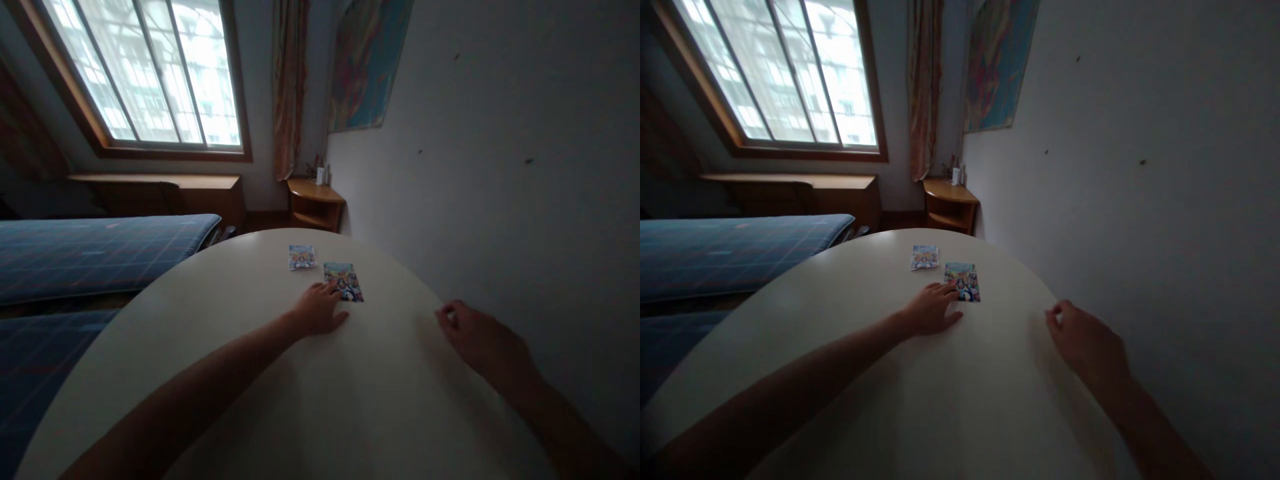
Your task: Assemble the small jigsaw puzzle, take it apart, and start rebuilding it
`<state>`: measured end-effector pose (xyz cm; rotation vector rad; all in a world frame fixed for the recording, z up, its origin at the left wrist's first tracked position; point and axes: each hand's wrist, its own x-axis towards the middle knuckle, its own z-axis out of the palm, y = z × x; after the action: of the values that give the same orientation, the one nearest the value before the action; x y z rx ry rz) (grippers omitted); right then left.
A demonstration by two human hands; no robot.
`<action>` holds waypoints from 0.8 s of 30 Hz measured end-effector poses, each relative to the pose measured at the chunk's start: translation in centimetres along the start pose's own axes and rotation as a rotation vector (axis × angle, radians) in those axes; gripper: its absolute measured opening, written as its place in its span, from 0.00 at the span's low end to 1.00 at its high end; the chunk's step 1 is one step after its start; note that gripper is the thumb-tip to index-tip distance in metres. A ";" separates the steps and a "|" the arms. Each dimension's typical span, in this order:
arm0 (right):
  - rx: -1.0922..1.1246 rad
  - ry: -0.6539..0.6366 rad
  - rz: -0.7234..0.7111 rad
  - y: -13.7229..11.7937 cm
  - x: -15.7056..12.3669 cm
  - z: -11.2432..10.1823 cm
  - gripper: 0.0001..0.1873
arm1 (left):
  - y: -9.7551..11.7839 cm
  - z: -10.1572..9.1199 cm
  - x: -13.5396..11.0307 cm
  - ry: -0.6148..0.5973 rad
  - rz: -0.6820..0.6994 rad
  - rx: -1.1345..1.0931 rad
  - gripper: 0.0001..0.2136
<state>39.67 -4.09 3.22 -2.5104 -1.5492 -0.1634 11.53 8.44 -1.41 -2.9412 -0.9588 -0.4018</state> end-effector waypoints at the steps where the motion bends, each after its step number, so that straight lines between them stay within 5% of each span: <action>1: 0.056 -0.049 -0.060 -2.2 0.3 0.1 0.12 | 0.7 -0.6 -1.2 -0.005 0.028 -0.004 0.20; 5: 0.197 -0.193 -0.336 -10.9 0.3 1.1 0.19 | 2.3 -3.2 -5.8 -0.042 0.045 0.028 0.13; 11: 0.133 -0.156 -0.402 -19.5 0.2 4.0 0.21 | 1.4 -4.2 -9.7 0.017 -0.277 -0.033 0.18; 17: 0.267 -0.041 -0.348 -19.9 1.2 6.8 0.17 | -0.5 -1.8 -11.1 0.024 -0.338 -0.216 0.30; 24: 0.581 -0.132 -0.300 -18.6 2.3 7.9 0.14 | -1.2 -0.9 -11.0 0.050 -0.335 -0.313 0.35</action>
<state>24.04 7.79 -2.17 -1.8679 -1.7083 0.3688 2.09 3.00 -3.32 -3.0119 -1.5160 -0.6897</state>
